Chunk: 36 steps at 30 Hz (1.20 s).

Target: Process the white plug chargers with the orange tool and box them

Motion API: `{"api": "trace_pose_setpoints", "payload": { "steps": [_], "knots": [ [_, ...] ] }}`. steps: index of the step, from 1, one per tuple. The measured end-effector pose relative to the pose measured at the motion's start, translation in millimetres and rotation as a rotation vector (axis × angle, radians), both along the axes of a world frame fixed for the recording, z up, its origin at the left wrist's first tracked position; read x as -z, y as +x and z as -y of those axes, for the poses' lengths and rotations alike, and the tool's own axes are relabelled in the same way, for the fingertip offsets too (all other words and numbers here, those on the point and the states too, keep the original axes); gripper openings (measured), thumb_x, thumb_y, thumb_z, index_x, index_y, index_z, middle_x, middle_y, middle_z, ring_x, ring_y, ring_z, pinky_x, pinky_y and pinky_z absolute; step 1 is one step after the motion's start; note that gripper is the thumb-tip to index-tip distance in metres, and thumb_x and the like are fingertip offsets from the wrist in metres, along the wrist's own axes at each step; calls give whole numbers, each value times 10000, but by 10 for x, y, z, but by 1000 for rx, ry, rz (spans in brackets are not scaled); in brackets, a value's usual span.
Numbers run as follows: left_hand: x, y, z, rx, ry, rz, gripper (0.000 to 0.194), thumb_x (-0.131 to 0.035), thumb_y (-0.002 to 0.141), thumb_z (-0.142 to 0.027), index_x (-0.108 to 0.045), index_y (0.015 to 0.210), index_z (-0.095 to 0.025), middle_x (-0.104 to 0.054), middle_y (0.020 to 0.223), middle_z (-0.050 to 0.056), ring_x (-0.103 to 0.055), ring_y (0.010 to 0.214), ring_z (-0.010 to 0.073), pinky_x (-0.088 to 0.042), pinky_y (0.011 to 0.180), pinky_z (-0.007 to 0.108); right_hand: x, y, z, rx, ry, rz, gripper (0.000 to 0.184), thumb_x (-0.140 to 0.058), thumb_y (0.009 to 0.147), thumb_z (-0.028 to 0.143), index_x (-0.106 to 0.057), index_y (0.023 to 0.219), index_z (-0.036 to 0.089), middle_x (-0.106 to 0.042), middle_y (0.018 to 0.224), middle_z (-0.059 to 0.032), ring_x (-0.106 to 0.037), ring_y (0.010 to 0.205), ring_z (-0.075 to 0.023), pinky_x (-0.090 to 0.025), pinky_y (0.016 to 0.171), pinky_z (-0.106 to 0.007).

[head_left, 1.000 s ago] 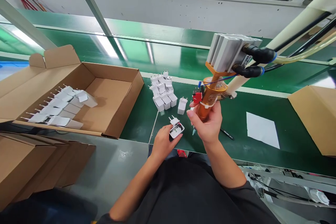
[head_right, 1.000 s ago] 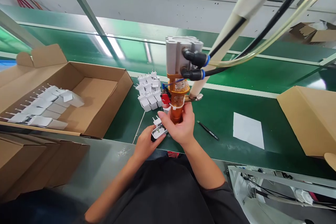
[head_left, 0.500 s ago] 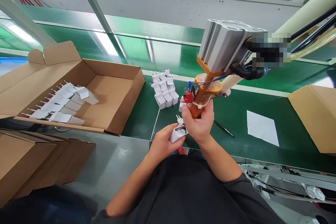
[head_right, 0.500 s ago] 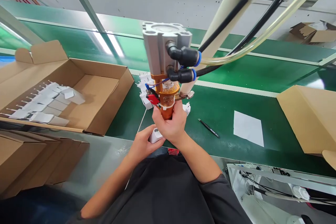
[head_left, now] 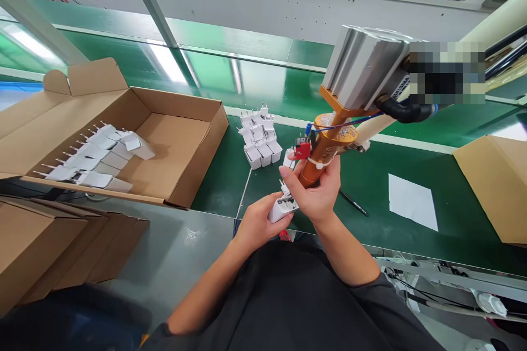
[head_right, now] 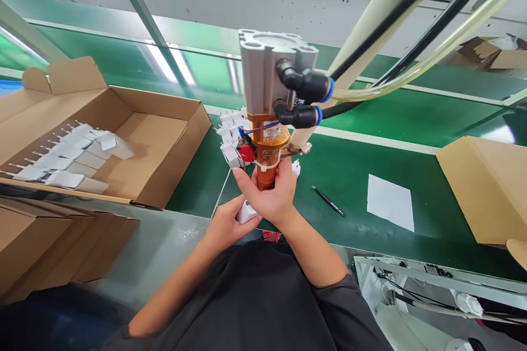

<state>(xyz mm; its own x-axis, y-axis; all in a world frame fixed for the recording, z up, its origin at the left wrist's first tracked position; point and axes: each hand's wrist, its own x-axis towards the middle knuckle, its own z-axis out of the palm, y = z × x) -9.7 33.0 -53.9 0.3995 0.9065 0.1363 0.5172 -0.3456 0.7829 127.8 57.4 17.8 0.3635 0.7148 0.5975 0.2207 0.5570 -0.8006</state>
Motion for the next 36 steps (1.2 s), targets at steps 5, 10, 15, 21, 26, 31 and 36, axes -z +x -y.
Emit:
{"api": "trace_pose_setpoints", "payload": {
  "steps": [5, 10, 15, 21, 26, 31, 36],
  "knots": [
    [121, 107, 15, -56, 15, -16, 287, -670, 794, -334, -672, 1039, -185, -673, 721, -2, -607, 598, 157, -492, 608, 254, -29, -54, 10, -48, 10, -38, 388, -783, 777, 296, -438, 949, 256, -576, 666, 95, -525, 446, -93, -542, 549, -288],
    [199, 295, 44, -74, -36, 93, 253, -685, 757, -302, -648, 986, -201, -742, 854, 31, -691, 718, 207, -547, 671, 300, -83, -134, 21, 5, 28, -21, 387, -785, 772, 288, -455, 970, 256, -578, 672, 77, -606, 556, -139, -573, 624, -329],
    [265, 405, 50, -164, 1, 173, 331, -722, 732, -383, -620, 986, -196, -754, 895, 54, -722, 776, 235, -582, 723, 329, -42, -129, 40, 32, -13, -55, 253, -702, 817, 253, -495, 962, 242, -612, 781, 31, -568, 544, -114, -523, 549, -290],
    [294, 406, 49, -142, 39, 113, 326, -699, 784, -396, -618, 1028, -196, -742, 918, 61, -720, 845, 244, -582, 761, 344, -64, -83, 49, -34, 49, -34, 306, -724, 829, 301, -471, 994, 259, -564, 718, 57, -525, 496, -106, -522, 558, -297],
    [212, 261, -78, -83, 57, 19, 263, -685, 756, -230, -620, 1009, -191, -701, 952, 68, -654, 991, 257, -566, 855, 371, -19, 8, 28, -194, 43, -102, 264, -632, 910, 405, -442, 1037, 272, -521, 658, 65, -474, 444, -102, -430, 413, -240],
    [102, 145, -254, -30, -185, 68, 435, -733, 783, -380, -598, 1155, -199, -715, 1109, 79, -665, 1036, 263, -549, 900, 385, 72, 183, 38, -168, -5, -189, 266, -645, 895, 414, -462, 1019, 265, -575, 769, 32, -486, 463, -89, -422, 389, -225],
    [100, 264, -345, -12, -283, 243, 290, -589, 885, -344, -572, 1139, -204, -753, 1003, 40, -712, 949, 208, -541, 880, 328, 120, 389, 91, -107, -18, -209, 238, -647, 877, 349, -491, 1030, 254, -591, 742, 38, -490, 448, -86, -412, 366, -210]
  ]
}}
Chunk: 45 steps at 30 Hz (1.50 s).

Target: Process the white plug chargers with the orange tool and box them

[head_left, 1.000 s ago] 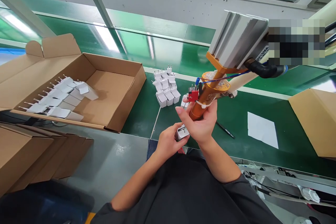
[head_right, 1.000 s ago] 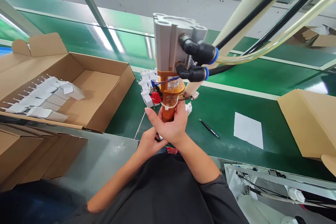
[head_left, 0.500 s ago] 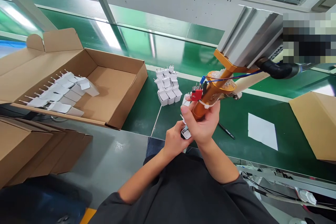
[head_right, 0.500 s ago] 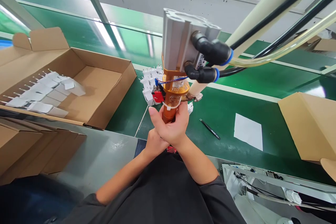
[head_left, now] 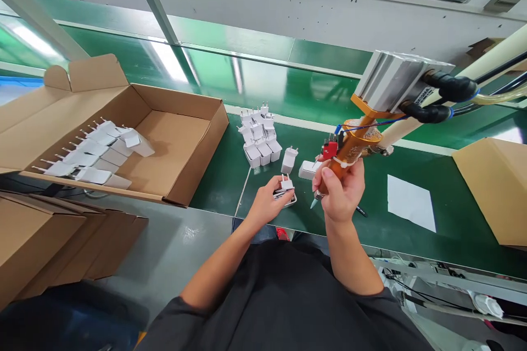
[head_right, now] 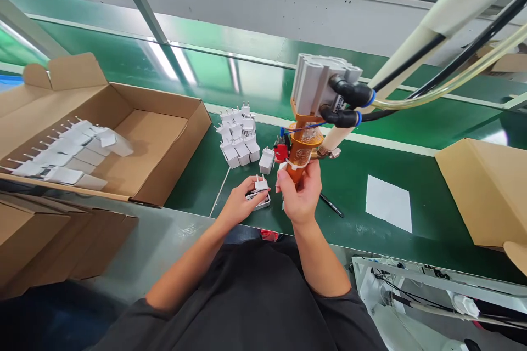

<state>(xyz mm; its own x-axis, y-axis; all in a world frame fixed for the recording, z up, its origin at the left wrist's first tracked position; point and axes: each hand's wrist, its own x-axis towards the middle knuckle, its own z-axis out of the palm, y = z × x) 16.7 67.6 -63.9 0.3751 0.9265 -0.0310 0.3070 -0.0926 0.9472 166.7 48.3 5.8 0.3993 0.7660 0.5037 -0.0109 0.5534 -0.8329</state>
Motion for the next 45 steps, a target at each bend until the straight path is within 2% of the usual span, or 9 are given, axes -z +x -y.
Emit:
{"api": "trace_pose_setpoints", "payload": {
  "steps": [5, 9, 13, 19, 22, 33, 36, 41, 45],
  "knots": [
    [-28, 3, 3, 27, 409, -194, 370, -525, 821, -155, -616, 1177, -192, -738, 1048, 62, -632, 1048, 235, -511, 936, 368, 49, 166, 81, 43, -40, 24, 229, -655, 862, 341, -499, 996, 241, -584, 730, 45, -497, 445, -81, -426, 372, -205],
    [-126, -126, 83, 131, 610, -457, 523, -510, 931, -237, -479, 1448, -165, -655, 1301, 124, -544, 1162, 297, -444, 1014, 457, 72, 243, 134, 50, -42, 39, 207, -666, 862, 312, -517, 980, 231, -599, 725, 39, -499, 445, -81, -425, 378, -203],
    [-84, -163, 170, 113, 646, -513, 472, -423, 1024, -315, -453, 1472, -170, -707, 1148, 120, -606, 1024, 257, -496, 924, 393, 87, 293, 170, 65, -46, 69, 209, -669, 866, 320, -524, 988, 231, -603, 705, 40, -487, 431, -83, -421, 379, -210],
    [117, 15, 257, -176, 608, -522, 291, -523, 998, -437, -637, 1119, -197, -724, 920, 65, -670, 825, 204, -496, 687, 262, 135, 381, 247, 85, -89, 69, 235, -689, 861, 349, -526, 984, 233, -606, 706, 35, -499, 456, -96, -418, 393, -219],
    [116, 65, 262, -228, 600, -607, 313, -534, 993, -445, -638, 1151, -197, -717, 877, 71, -666, 790, 216, -457, 623, 261, 152, 440, 298, 83, -96, 74, 233, -700, 860, 351, -531, 967, 231, -605, 693, 35, -497, 458, -96, -418, 405, -220],
    [-43, -3, 247, -87, 559, -1003, 585, -606, 952, -452, -510, 1391, -76, -723, 915, 128, -687, 782, 280, -439, 608, 314, 238, 594, 456, 48, -84, 73, 172, -704, 864, 287, -568, 941, 217, -486, 590, 74, -455, 466, -93, -379, 427, -215],
    [-40, -35, 208, -49, 591, -1024, 538, -619, 950, -395, -529, 1365, -65, -725, 903, 129, -693, 785, 275, -431, 613, 312, 237, 615, 478, 47, -93, 94, 168, -701, 867, 289, -576, 950, 213, -500, 602, 68, -456, 466, -91, -364, 424, -215],
    [-17, 88, -26, 85, 823, -946, 415, -607, 957, -377, -609, 1258, -90, -717, 959, 137, -674, 867, 275, -476, 722, 352, 208, 658, 499, 67, -135, 139, 197, -706, 863, 342, -585, 934, 203, -507, 600, 61, -439, 456, -86, -357, 419, -216],
    [-52, 335, -286, 209, 1011, -938, 474, -632, 947, -380, -574, 1357, -149, -690, 1150, 160, -647, 1048, 291, -485, 881, 383, 224, 704, 509, 67, -161, 152, 214, -691, 873, 367, -602, 979, 204, -553, 647, 37, -474, 497, -99, -409, 454, -228]
  ]
}}
